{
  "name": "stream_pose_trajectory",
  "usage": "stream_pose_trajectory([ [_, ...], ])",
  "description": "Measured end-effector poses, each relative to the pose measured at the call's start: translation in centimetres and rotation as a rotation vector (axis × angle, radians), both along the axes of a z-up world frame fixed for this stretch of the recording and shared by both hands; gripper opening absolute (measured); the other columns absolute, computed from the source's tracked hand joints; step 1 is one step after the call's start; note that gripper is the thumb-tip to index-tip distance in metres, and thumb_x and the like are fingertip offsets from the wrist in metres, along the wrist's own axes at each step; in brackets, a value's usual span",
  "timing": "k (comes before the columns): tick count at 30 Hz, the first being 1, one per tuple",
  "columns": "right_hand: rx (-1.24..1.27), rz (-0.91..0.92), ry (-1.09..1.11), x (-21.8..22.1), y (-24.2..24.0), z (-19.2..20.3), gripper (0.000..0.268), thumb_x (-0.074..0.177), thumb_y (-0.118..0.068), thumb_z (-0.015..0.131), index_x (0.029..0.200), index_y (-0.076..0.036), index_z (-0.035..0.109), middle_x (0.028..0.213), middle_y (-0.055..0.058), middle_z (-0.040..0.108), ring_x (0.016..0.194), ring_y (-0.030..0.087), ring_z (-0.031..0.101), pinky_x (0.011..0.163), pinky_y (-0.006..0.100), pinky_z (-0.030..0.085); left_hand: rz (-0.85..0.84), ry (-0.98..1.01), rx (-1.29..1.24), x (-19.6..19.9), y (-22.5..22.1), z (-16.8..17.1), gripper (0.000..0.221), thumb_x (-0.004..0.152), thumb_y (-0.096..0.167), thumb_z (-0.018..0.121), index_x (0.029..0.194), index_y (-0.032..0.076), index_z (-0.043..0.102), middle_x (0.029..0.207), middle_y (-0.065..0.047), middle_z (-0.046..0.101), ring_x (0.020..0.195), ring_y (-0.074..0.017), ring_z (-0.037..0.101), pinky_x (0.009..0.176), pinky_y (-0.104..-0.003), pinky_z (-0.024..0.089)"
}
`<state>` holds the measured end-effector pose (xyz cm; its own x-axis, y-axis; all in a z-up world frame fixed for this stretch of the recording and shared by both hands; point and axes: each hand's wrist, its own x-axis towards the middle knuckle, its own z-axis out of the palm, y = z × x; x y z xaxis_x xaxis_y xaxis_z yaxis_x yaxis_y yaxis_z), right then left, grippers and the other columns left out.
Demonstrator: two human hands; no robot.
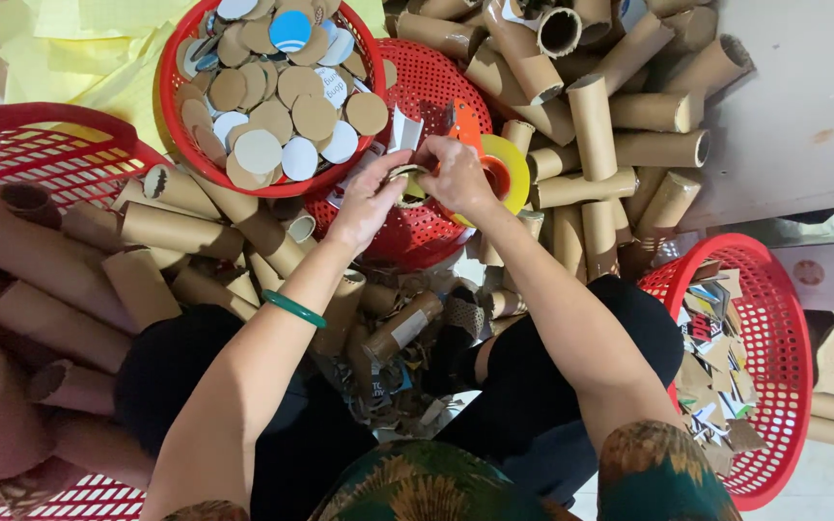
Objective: The recorder is manually assembling cardboard tubes by inserting paper inserts, capping them with cardboard disks, and sealing them with tape from a dispenser.
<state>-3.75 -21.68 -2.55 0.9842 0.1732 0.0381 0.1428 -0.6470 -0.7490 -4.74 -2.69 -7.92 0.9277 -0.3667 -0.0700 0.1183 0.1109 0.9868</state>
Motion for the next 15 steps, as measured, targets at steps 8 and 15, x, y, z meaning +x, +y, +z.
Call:
stream_pose_trajectory([
  [8, -0.008, -0.015, 0.078, 0.0, 0.2, 0.5, 0.026, 0.075, -0.015, 0.077, 0.096, -0.001, 0.071, 0.089, 0.016, 0.075, 0.083, 0.027, 0.075, 0.079, 0.039, 0.058, 0.107, -0.265, 0.660, -0.2, -1.3, 3.0, 0.042, 0.091, -0.003, 0.058, 0.130, 0.005, 0.069, 0.120, -0.015, 0.076, 0.099, -0.0258, 0.073, 0.097, -0.033, 0.056],
  [15, -0.023, -0.041, 0.071, 0.0, -1.1, 0.2, 0.025, 0.080, -0.019, 0.079, 0.098, -0.002, 0.073, 0.093, 0.015, 0.077, 0.086, 0.027, 0.075, 0.081, 0.039, 0.057, 0.036, -0.044, 0.048, 2.5, -0.9, -0.8, 0.029, 0.103, 0.008, 0.059, 0.130, -0.001, 0.063, 0.121, -0.017, 0.075, 0.116, -0.0285, 0.070, 0.100, -0.034, 0.053],
])
